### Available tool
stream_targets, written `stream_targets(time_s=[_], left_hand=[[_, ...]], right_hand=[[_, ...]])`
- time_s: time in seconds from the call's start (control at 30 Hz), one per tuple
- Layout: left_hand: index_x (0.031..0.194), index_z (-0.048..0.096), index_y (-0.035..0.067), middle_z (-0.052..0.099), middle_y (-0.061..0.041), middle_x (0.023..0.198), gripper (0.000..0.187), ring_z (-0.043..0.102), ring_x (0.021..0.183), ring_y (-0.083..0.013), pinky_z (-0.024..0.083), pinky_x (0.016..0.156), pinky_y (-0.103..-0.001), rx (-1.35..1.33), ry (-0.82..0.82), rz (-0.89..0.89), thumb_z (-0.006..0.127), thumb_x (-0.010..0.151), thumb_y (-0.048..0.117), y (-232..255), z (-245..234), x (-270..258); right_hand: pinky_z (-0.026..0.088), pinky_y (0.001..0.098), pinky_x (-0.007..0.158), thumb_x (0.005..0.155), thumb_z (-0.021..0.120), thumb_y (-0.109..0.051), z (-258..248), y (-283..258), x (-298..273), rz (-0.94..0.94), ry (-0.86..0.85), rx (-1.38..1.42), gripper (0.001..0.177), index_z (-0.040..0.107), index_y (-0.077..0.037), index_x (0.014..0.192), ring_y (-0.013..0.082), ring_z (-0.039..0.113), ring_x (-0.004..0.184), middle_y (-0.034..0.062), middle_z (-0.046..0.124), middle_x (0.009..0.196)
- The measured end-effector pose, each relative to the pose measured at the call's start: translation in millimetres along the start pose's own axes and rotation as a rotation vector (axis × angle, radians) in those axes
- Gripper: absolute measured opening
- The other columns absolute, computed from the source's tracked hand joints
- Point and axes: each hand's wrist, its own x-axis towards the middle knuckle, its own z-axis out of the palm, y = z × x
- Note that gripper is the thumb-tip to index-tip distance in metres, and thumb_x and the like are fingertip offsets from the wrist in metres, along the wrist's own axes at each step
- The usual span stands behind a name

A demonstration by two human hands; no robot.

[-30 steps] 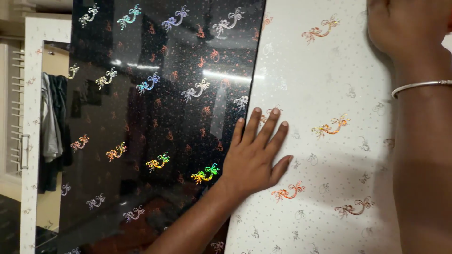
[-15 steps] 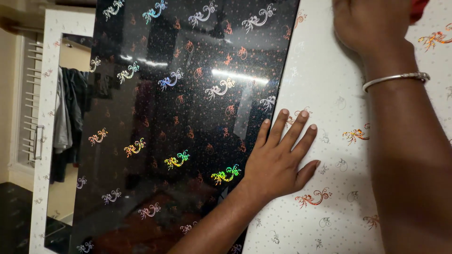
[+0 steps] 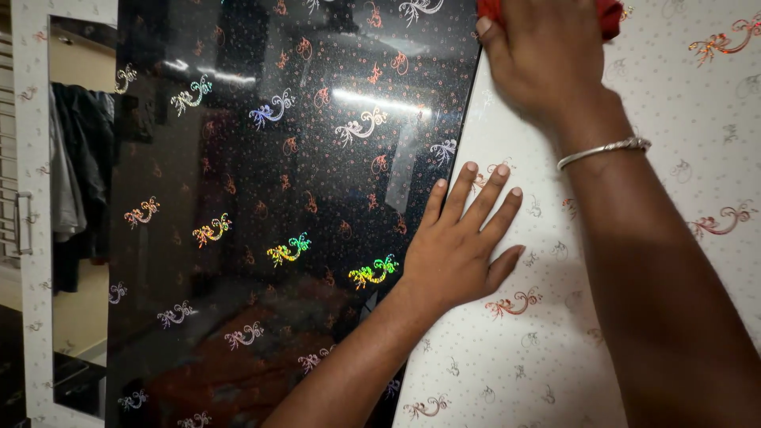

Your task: The person wipes the surface of a wardrobe with a red cloth. They clean the white patterned side and the black patterned side of the wardrobe doors, moving the cloth in circular and back-and-forth motions.

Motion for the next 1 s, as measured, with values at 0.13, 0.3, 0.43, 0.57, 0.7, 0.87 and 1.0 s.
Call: stream_targets(time_s=[0.13,0.3,0.43,0.57,0.7,0.87,1.0], left_hand=[[0.151,0.052,0.014,0.038,-0.013,0.165,0.064,0.032,0.155,-0.0406,0.029,0.125,-0.062,-0.012,-0.010,-0.004,0.063,0.097,0.047,-1,1,0],[0.153,0.048,0.015,0.034,-0.012,0.166,0.066,0.030,0.155,-0.0400,0.028,0.125,-0.062,-0.029,-0.040,-0.019,0.062,0.097,0.048,-1,1,-4],[0.154,0.046,0.017,0.034,-0.011,0.168,0.068,0.030,0.157,-0.0370,0.029,0.126,-0.061,-0.050,-0.057,-0.043,0.063,0.096,0.048,-1,0,-10],[0.155,0.046,0.019,0.034,-0.008,0.169,0.069,0.030,0.159,-0.0335,0.029,0.129,-0.059,-0.047,-0.077,-0.067,0.064,0.095,0.050,1,-1,-20],[0.155,0.047,0.021,0.035,-0.008,0.167,0.069,0.027,0.160,-0.0316,0.025,0.132,-0.058,-0.046,-0.103,-0.061,0.064,0.096,0.052,-1,-1,-30],[0.154,0.049,0.020,0.036,-0.008,0.166,0.067,0.024,0.159,-0.0313,0.022,0.131,-0.058,-0.053,-0.154,-0.063,0.062,0.096,0.052,-2,-2,-39],[0.151,0.050,0.020,0.035,-0.009,0.165,0.064,0.024,0.158,-0.0307,0.022,0.129,-0.059,-0.043,-0.170,-0.057,0.062,0.097,0.052,-4,-3,-50]], right_hand=[[0.033,0.0570,0.112,0.111,0.059,-0.019,-6,-12,-14,-0.133,0.044,-0.003,0.037,0.058,0.010,0.134,0.0419,0.052,0.133,0.0241,0.059,0.135],[0.025,0.0611,0.121,0.111,0.060,-0.019,-14,-24,-35,-0.088,-0.049,0.052,0.038,0.057,0.009,0.136,0.0408,0.046,0.144,0.0224,0.053,0.149],[0.022,0.0618,0.126,0.112,0.060,-0.020,-18,-30,-51,-0.057,-0.100,0.052,0.043,0.054,0.010,0.142,0.0434,0.042,0.149,0.0233,0.049,0.153],[0.022,0.0624,0.126,0.108,0.058,-0.018,-18,-41,-66,-0.053,-0.122,0.044,0.045,0.051,0.011,0.142,0.0445,0.041,0.146,0.0241,0.047,0.156],[0.022,0.0602,0.127,0.106,0.059,-0.021,-18,-54,-80,-0.053,-0.179,0.029,0.044,0.053,0.009,0.139,0.0401,0.041,0.147,0.0207,0.047,0.153],[0.023,0.0598,0.127,0.112,0.063,-0.028,-33,-69,-91,-0.085,-0.286,0.038,0.041,0.060,0.009,0.130,0.0398,0.042,0.152,0.0217,0.048,0.155],[0.024,0.0605,0.127,0.106,0.066,-0.031,-43,-77,-97,-0.125,-0.352,0.018,0.044,0.065,0.007,0.129,0.0393,0.042,0.155,0.0222,0.051,0.162]])
